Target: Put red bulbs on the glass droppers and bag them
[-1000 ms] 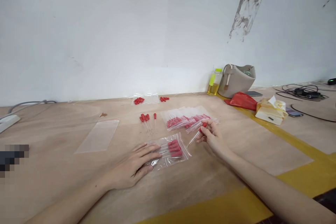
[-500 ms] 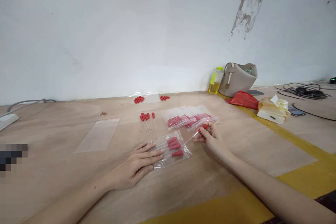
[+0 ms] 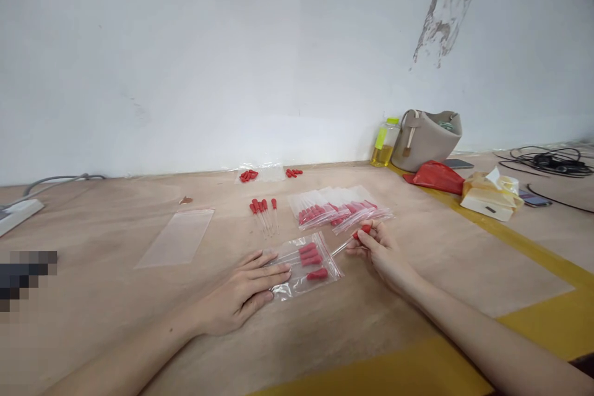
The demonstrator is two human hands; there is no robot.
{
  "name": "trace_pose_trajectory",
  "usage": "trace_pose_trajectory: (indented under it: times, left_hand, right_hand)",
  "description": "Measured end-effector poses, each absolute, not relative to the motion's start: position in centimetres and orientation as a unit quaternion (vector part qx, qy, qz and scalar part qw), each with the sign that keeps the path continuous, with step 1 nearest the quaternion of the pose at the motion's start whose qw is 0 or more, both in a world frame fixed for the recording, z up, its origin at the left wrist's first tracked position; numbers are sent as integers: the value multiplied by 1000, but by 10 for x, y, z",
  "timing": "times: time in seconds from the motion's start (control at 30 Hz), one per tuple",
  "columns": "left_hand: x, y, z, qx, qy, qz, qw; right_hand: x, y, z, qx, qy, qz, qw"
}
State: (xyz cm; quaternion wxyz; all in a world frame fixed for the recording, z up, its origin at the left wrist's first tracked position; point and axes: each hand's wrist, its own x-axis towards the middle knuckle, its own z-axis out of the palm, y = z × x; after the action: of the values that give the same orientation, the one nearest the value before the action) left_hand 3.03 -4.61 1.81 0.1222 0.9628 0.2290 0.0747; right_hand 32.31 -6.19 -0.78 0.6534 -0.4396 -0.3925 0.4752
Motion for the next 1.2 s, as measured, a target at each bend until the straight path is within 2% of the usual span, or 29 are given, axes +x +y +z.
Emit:
trace_pose_trajectory:
  times: [0.23, 0.4, 0.6, 0.67, 0.97, 1.1, 1.2]
  left_hand:
    - [31, -46, 18, 959, 226, 101, 135]
    - [31, -46, 18, 961, 234, 78, 126]
    - [31, -46, 18, 962, 237, 69, 119]
    - [31, -46, 18, 963, 234, 70, 118]
    - [31, -47, 17, 964, 226, 77, 114]
    - [30, -45, 16, 964, 227, 78, 117]
    - [30, -45, 16, 964, 220, 88, 123]
  right_hand:
    - [324, -64, -7, -444, -390, 489, 641]
    - [324, -67, -6, -487, -456, 489, 562]
    - [322, -65, -10, -533, -618, 339, 469]
    - [320, -63, -8, -541, -639, 322, 442]
    - [306, -56, 20, -523, -590, 532, 309]
    - [305, -44, 26, -594, -574, 483, 289]
    - [300, -33, 25, -599, -604, 468, 239]
